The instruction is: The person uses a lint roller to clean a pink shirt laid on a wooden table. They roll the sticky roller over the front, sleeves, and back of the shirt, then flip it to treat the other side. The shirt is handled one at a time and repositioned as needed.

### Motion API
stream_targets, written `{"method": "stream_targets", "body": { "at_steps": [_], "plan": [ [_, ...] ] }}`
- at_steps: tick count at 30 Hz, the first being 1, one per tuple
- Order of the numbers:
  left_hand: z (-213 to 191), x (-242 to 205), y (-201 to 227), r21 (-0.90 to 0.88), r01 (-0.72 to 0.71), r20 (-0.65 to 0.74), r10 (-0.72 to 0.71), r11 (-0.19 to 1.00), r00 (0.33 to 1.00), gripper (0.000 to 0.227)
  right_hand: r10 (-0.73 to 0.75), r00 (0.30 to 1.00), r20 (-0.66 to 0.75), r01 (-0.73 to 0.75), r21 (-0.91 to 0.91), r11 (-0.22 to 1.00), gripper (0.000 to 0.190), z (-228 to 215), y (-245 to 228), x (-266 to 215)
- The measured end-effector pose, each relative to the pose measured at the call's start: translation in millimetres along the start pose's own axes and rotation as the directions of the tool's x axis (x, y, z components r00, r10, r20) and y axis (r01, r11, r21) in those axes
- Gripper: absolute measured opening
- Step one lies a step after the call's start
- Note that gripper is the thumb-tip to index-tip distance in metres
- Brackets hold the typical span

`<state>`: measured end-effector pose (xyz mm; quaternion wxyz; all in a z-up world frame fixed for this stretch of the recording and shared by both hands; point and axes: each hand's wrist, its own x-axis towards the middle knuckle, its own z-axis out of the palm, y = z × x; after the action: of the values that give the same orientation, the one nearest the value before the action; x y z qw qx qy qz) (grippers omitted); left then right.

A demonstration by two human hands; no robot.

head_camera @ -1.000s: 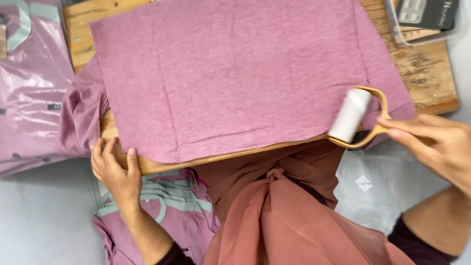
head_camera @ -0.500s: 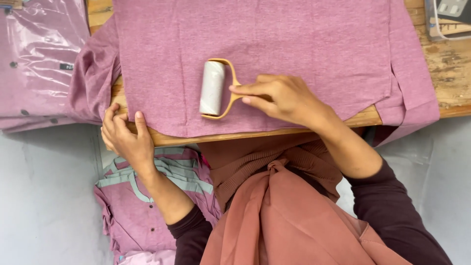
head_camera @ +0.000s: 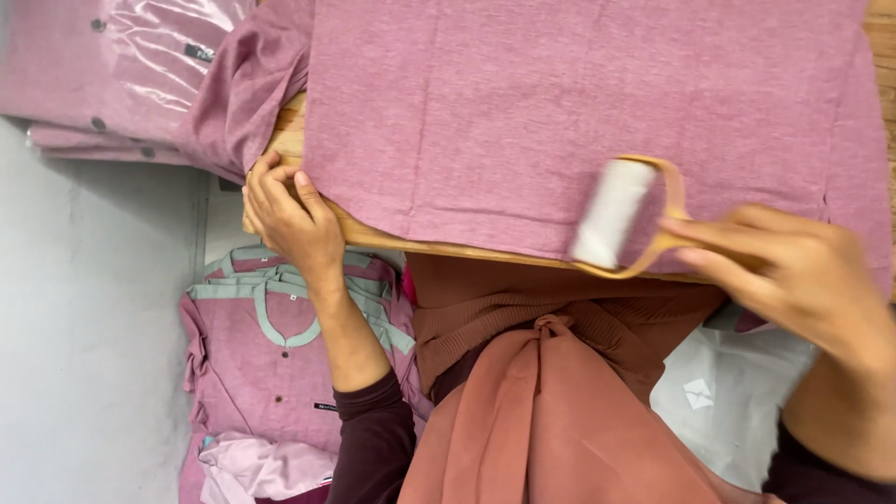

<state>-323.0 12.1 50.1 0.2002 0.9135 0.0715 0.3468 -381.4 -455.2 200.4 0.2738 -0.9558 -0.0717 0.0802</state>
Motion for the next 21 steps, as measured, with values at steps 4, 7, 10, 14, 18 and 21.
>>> {"method": "stream_targets", "body": {
  "at_steps": [4, 7, 10, 14, 18, 21],
  "plan": [
    [-6.6, 0.8, 2.2, -0.132, 0.066, -0.038, -0.071, 0.989, 0.997, 0.026, -0.381, 0.923, 0.052, 0.383, -0.039, 0.923, 0.021, 51.9, -79.1, 77.4],
    [-11.0, -1.6, -2.4, -0.199, 0.100, -0.025, -0.108, 0.975, 0.994, 0.035, -0.540, 0.841, 0.007, 0.540, 0.004, 0.841, 0.022, 101.9, -131.9, 120.7],
    [-19.7, 1.3, -2.6, -0.271, 0.121, -0.028, -0.134, 0.955, 0.991, 0.037, -0.586, 0.810, -0.015, 0.586, -0.003, 0.810, 0.024, 140.7, -166.9, 144.3],
    [-23.7, 3.8, -6.2, -0.294, 0.123, 0.001, -0.128, 0.948, 0.992, 0.028, -0.602, 0.798, 0.021, 0.602, 0.037, 0.798, 0.029, 134.2, -164.9, 136.0],
    [-23.5, 5.9, 0.5, -0.207, 0.051, 0.045, -0.043, 0.977, 0.998, 0.033, -0.554, 0.830, 0.064, 0.555, 0.007, 0.832, 0.026, 71.8, -113.6, 100.9],
    [-26.1, 10.3, 16.6, -0.050, 0.070, 0.108, -0.064, 0.996, 0.992, 0.047, -0.281, 0.917, 0.281, 0.372, -0.353, 0.859, 0.042, 24.2, -67.6, 77.5]
  ]
}}
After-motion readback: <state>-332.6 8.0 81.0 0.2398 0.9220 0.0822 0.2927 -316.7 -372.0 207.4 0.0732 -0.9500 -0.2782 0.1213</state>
